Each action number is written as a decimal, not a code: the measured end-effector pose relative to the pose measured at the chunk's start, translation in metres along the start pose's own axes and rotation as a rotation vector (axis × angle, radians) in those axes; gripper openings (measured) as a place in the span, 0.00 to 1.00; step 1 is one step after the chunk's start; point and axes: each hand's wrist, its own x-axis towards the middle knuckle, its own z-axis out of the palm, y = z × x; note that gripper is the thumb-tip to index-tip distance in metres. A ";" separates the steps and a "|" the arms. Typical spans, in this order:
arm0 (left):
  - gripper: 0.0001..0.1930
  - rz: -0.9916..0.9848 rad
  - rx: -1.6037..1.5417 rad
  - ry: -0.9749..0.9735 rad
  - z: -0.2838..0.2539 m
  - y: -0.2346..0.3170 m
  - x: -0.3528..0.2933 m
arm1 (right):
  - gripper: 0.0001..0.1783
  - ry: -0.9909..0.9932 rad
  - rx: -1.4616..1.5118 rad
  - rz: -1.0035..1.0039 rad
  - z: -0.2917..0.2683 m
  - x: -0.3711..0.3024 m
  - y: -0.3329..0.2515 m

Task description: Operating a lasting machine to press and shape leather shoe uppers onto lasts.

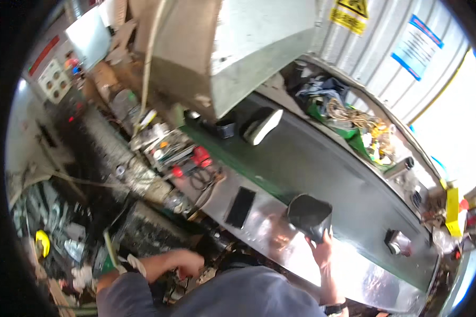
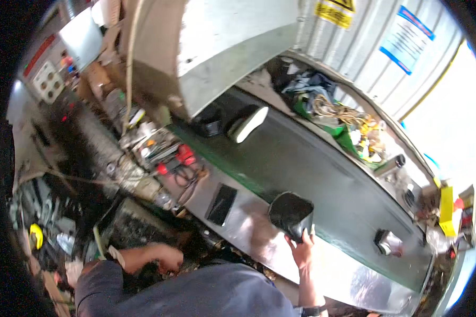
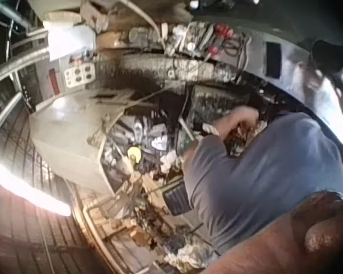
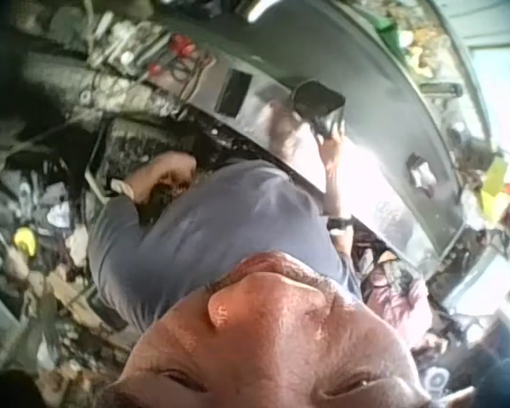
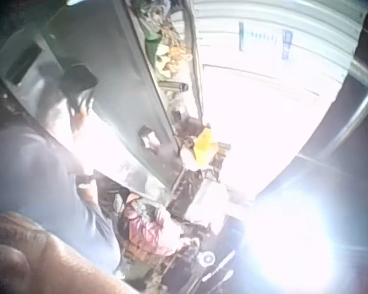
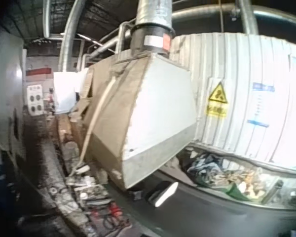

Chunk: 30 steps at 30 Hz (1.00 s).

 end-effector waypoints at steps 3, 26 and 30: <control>0.13 0.151 -0.739 0.590 -0.159 -0.033 -0.019 | 0.29 0.136 0.064 0.004 -0.071 -0.025 0.016; 0.25 0.454 0.591 1.637 -0.308 0.062 0.039 | 0.18 0.388 0.549 -0.214 -0.108 -0.081 0.057; 0.13 0.795 0.540 1.574 -0.212 0.118 0.090 | 0.15 0.215 0.605 -0.202 -0.105 -0.054 0.050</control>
